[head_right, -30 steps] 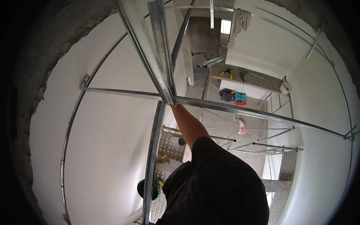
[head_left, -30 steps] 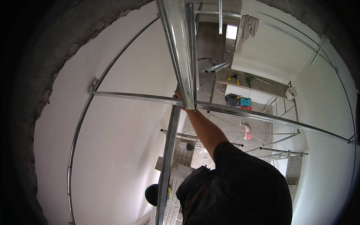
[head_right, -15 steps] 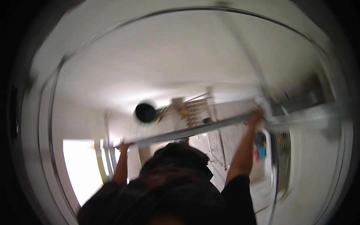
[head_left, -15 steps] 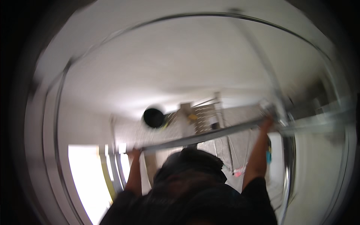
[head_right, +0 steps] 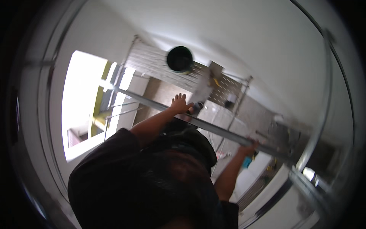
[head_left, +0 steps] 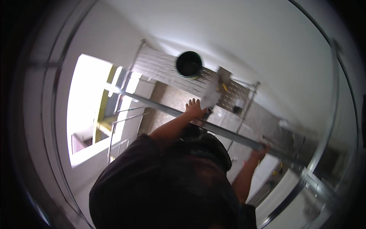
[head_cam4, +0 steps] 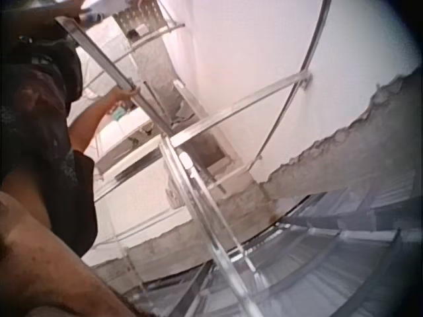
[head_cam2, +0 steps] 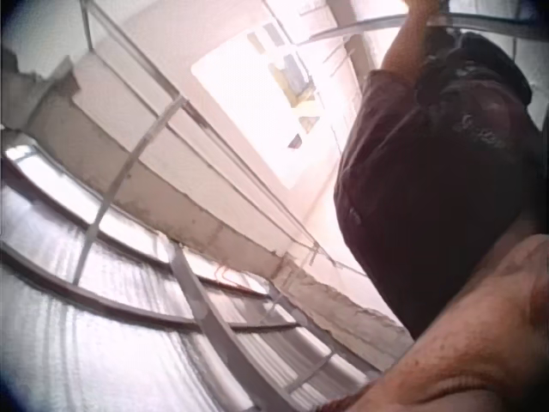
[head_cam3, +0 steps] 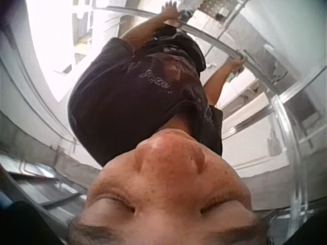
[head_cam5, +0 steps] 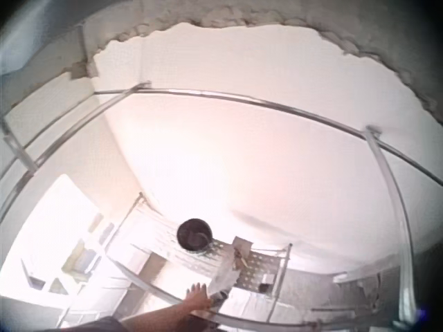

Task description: The person climbs a metal scaffolding structure, retrieves a bucket of hardware, and uses tin snips to cut and fit metal framing pieces. They then position and align the metal frame sections against the ceiling structure.

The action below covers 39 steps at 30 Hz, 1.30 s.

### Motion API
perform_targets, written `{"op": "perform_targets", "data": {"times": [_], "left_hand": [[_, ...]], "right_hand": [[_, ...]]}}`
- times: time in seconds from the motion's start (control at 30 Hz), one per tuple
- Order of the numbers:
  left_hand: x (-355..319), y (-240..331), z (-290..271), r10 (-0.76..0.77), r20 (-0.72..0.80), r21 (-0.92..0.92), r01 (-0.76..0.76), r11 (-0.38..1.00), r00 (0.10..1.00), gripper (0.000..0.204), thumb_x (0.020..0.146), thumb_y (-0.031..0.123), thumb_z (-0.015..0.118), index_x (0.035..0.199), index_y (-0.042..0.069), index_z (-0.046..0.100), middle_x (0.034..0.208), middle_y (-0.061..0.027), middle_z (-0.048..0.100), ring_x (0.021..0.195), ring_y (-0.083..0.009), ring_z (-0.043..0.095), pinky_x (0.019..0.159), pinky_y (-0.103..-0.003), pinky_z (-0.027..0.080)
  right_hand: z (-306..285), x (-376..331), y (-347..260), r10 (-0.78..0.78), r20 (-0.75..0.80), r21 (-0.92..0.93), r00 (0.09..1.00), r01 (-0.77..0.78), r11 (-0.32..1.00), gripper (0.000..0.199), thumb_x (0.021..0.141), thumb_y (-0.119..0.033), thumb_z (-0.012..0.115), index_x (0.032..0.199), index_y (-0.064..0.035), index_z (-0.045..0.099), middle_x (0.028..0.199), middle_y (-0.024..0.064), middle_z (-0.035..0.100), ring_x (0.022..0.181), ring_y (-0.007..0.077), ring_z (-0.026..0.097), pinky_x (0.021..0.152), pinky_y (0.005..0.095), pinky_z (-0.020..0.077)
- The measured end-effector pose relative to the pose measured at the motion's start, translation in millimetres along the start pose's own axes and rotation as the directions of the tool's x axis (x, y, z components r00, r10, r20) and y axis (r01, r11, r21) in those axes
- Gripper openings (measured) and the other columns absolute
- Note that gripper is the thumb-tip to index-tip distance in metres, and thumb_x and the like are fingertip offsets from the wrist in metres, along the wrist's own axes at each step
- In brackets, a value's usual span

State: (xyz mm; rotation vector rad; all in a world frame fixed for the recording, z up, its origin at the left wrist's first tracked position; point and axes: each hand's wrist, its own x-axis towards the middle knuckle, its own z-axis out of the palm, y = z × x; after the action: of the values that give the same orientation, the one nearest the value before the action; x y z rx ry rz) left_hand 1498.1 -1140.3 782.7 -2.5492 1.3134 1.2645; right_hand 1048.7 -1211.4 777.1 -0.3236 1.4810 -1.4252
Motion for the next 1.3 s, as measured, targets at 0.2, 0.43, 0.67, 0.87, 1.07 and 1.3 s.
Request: {"op": "perform_targets", "data": {"times": [0.2, 0.43, 0.67, 0.87, 1.07, 1.3], "left_hand": [[-29, 126, 55, 0.731, 0.459, -0.214, -0.736, 0.642, 0.504, 0.101, 0.07, 0.058, 0.078, 0.14, -0.002, 0.037, 0.128, -0.0279, 0.056, 0.118, -0.0412, 0.056, 0.099, -0.047, 0.044], [-11, 36, 86, 0.622, 0.485, -0.005, -0.709, 0.705, 0.615, 0.045, 0.072, 0.026, 0.071, 0.108, 0.005, 0.054, 0.093, -0.0187, 0.066, 0.091, -0.0387, 0.066, 0.078, -0.048, 0.052], [18, -105, 60, 0.406, 0.327, 0.181, -0.478, 0.859, 0.853, 0.051, 0.07, 0.031, 0.076, 0.112, 0.008, 0.058, 0.107, -0.0167, 0.065, 0.106, -0.0352, 0.062, 0.09, -0.052, 0.047], [51, -119, 72, 0.035, 0.331, 0.421, -0.181, 0.889, 0.943, 0.063, 0.075, 0.039, 0.073, 0.124, 0.005, 0.051, 0.124, -0.0168, 0.058, 0.121, -0.0377, 0.053, 0.103, -0.05, 0.04], [64, 50, 120, 0.481, 0.258, -0.02, -0.493, 0.87, 0.838, 0.081, 0.082, 0.052, 0.068, 0.138, 0.0, 0.04, 0.133, -0.0252, 0.051, 0.125, -0.0415, 0.048, 0.105, -0.053, 0.037], [41, 225, 200, 0.806, 0.452, -0.234, -0.82, 0.522, 0.383, 0.101, 0.069, 0.051, 0.08, 0.142, -0.002, 0.034, 0.127, -0.0269, 0.054, 0.118, -0.0409, 0.053, 0.098, -0.048, 0.044]], "right_hand": [[61, -97, 68, 0.289, 0.251, 0.449, 0.924, -0.376, 0.811, 0.019, 0.093, -0.024, 0.062, 0.101, -0.0072, 0.061, 0.093, 0.0091, 0.064, 0.093, 0.0285, 0.062, 0.099, 0.05, 0.0476], [-35, 3, -43, 0.031, 0.285, 0.272, 0.958, -0.112, 0.956, 0.041, 0.093, -0.039, 0.055, 0.102, 0.0002, 0.062, 0.095, 0.0154, 0.065, 0.096, 0.0314, 0.063, 0.096, 0.0507, 0.0496], [-104, 92, -94, -0.049, 0.221, 0.168, 0.974, 0.011, 0.986, 0.033, 0.09, -0.034, 0.064, 0.107, -0.0066, 0.061, 0.103, 0.0125, 0.062, 0.103, 0.0277, 0.06, 0.094, 0.0467, 0.0498], [-89, 72, 17, 0.274, -0.017, -0.05, 0.962, -0.275, 0.96, 0.037, 0.091, -0.044, 0.063, 0.108, -0.0104, 0.06, 0.107, 0.0089, 0.063, 0.107, 0.0234, 0.059, 0.092, 0.0462, 0.0495], [-43, -14, 180, 0.329, -0.108, -0.138, 0.938, -0.342, 0.93, 0.035, 0.09, -0.028, 0.066, 0.117, -0.0087, 0.057, 0.108, 0.0077, 0.063, 0.101, 0.0237, 0.061, 0.087, 0.0384, 0.0508], [40, -107, 341, 0.672, -0.009, -0.342, 0.741, -0.633, 0.694, 0.03, 0.094, -0.039, 0.06, 0.104, -0.011, 0.056, 0.1, 0.0044, 0.062, 0.091, 0.0153, 0.061, 0.078, 0.0342, 0.0514]]}}
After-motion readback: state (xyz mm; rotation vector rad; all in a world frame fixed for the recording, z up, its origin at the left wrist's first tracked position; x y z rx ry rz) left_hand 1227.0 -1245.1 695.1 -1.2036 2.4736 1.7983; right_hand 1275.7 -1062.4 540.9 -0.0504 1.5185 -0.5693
